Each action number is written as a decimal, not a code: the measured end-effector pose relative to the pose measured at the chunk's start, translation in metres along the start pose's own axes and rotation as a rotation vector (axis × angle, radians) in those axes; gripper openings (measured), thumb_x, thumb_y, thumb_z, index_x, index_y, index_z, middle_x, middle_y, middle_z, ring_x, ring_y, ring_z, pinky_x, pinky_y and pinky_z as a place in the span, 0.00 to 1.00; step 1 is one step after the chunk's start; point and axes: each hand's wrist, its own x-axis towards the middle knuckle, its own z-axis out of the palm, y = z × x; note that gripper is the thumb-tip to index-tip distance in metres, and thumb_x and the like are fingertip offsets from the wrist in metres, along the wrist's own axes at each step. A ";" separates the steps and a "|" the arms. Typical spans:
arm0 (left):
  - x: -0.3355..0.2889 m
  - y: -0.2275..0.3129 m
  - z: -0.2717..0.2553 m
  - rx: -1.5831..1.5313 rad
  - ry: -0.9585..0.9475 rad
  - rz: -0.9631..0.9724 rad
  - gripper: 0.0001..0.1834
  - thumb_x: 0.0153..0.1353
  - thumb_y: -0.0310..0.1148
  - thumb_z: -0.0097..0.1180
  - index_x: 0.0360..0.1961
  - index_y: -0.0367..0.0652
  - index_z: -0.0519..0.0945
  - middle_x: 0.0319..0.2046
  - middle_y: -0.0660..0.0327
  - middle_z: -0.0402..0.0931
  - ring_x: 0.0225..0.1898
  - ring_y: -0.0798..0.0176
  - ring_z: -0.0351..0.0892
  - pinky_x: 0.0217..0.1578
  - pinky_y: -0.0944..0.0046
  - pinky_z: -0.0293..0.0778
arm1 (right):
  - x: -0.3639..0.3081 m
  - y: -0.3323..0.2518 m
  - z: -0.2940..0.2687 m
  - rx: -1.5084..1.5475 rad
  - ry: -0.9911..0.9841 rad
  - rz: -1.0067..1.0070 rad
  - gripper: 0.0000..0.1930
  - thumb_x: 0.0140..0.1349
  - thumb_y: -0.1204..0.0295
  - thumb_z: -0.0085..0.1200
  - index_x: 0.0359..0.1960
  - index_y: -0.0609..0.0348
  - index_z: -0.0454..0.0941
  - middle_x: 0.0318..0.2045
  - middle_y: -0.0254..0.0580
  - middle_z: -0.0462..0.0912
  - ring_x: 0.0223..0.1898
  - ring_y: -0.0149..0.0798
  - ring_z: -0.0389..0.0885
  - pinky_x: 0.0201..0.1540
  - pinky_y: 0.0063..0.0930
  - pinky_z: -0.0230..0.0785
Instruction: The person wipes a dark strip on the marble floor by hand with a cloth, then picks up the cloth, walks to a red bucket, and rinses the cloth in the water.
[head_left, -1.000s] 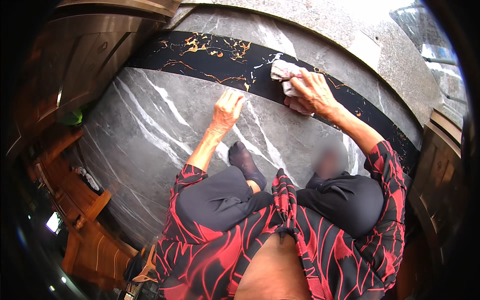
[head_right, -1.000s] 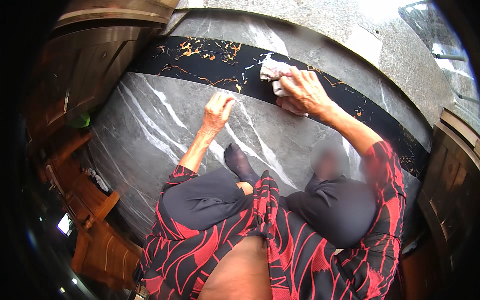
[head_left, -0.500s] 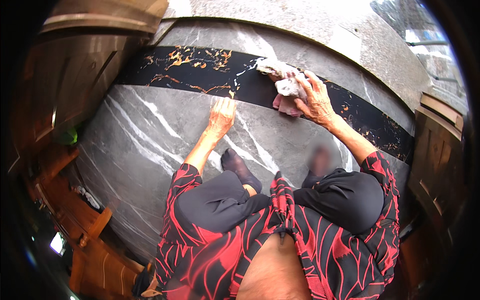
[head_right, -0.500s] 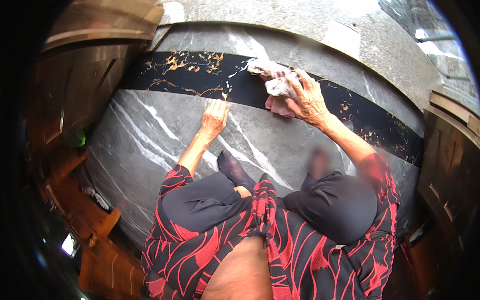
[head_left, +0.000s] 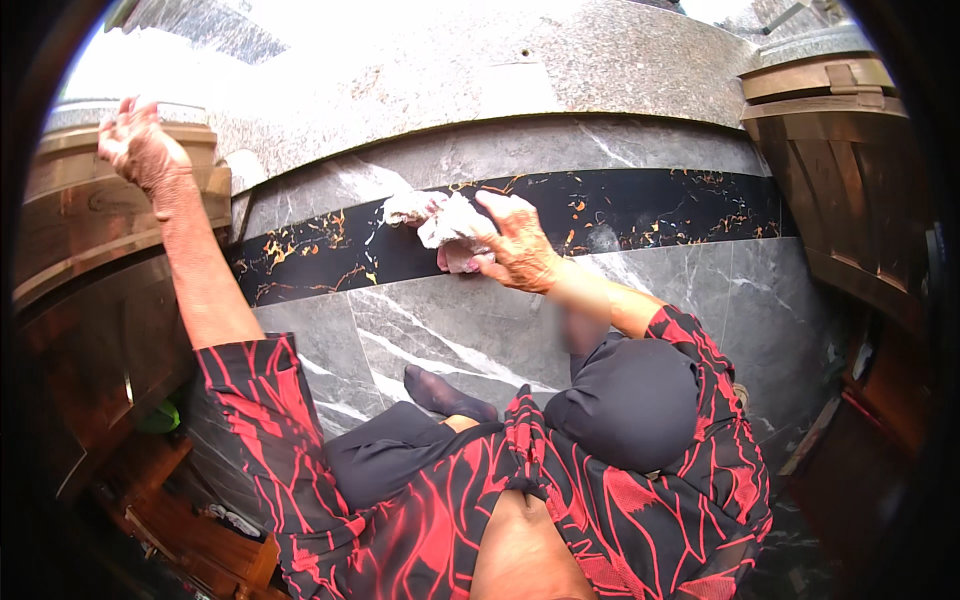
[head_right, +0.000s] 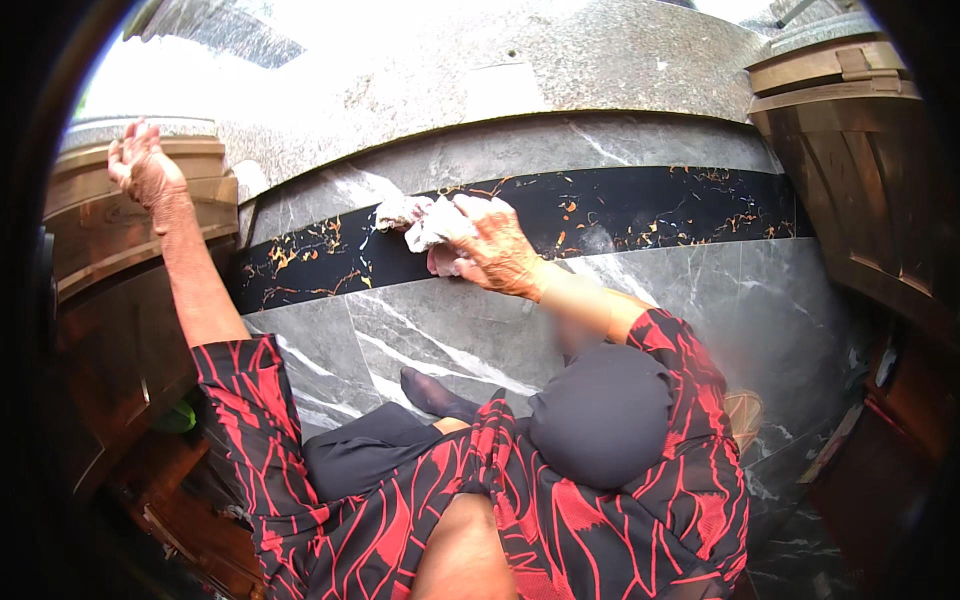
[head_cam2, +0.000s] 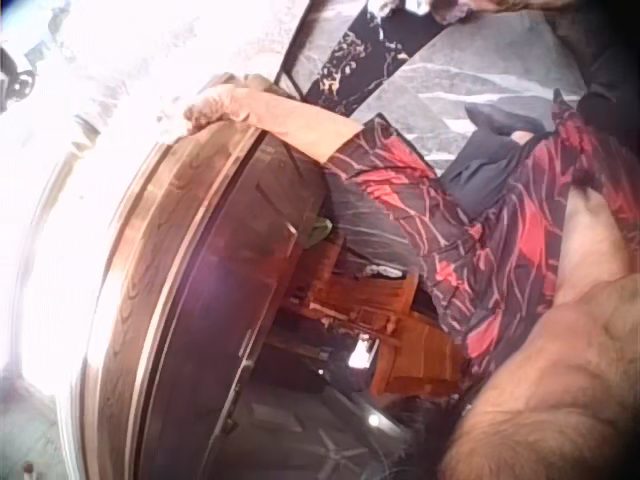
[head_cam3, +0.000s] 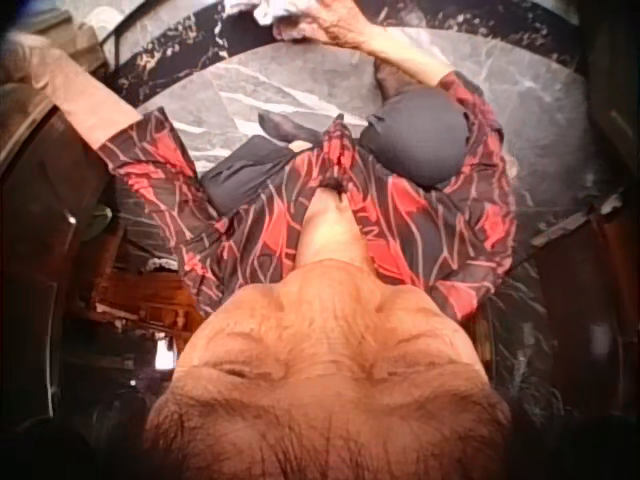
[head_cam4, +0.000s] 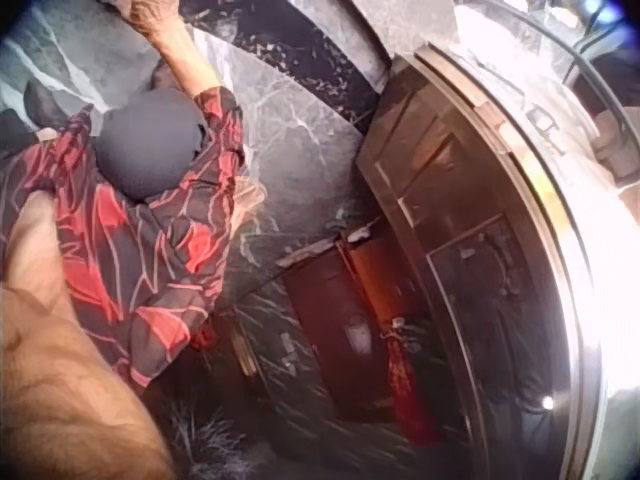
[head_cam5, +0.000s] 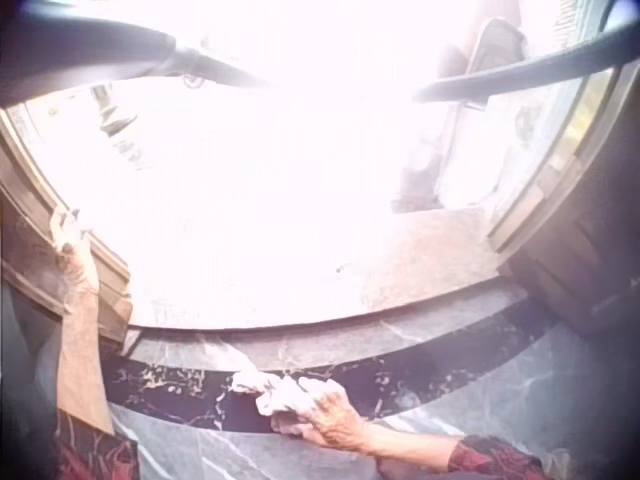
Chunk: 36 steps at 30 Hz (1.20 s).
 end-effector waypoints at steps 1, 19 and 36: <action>0.018 0.000 0.004 -0.083 0.084 0.027 0.19 0.59 0.19 0.52 0.51 0.30 0.65 0.46 0.48 0.71 0.46 0.59 0.75 0.49 0.63 0.77 | 0.004 0.002 0.007 -0.024 -0.044 -0.016 0.39 0.44 0.60 0.62 0.62 0.46 0.63 0.62 0.55 0.59 0.62 0.57 0.58 0.61 0.58 0.49; -0.305 -0.095 0.064 0.875 -0.653 0.153 0.31 0.53 0.26 0.55 0.58 0.29 0.62 0.55 0.38 0.64 0.57 0.38 0.64 0.60 0.49 0.61 | -0.043 0.124 -0.028 -0.267 0.113 0.056 0.13 0.50 0.60 0.63 0.33 0.49 0.75 0.39 0.39 0.73 0.41 0.46 0.72 0.41 0.41 0.64; -0.358 -0.145 0.042 1.315 -0.782 -0.051 0.44 0.63 0.51 0.47 0.68 0.30 0.47 0.69 0.35 0.37 0.71 0.35 0.34 0.64 0.33 0.39 | -0.050 0.313 -0.157 -0.875 0.458 0.790 0.29 0.50 0.52 0.61 0.51 0.53 0.71 0.49 0.51 0.69 0.51 0.58 0.68 0.52 0.53 0.63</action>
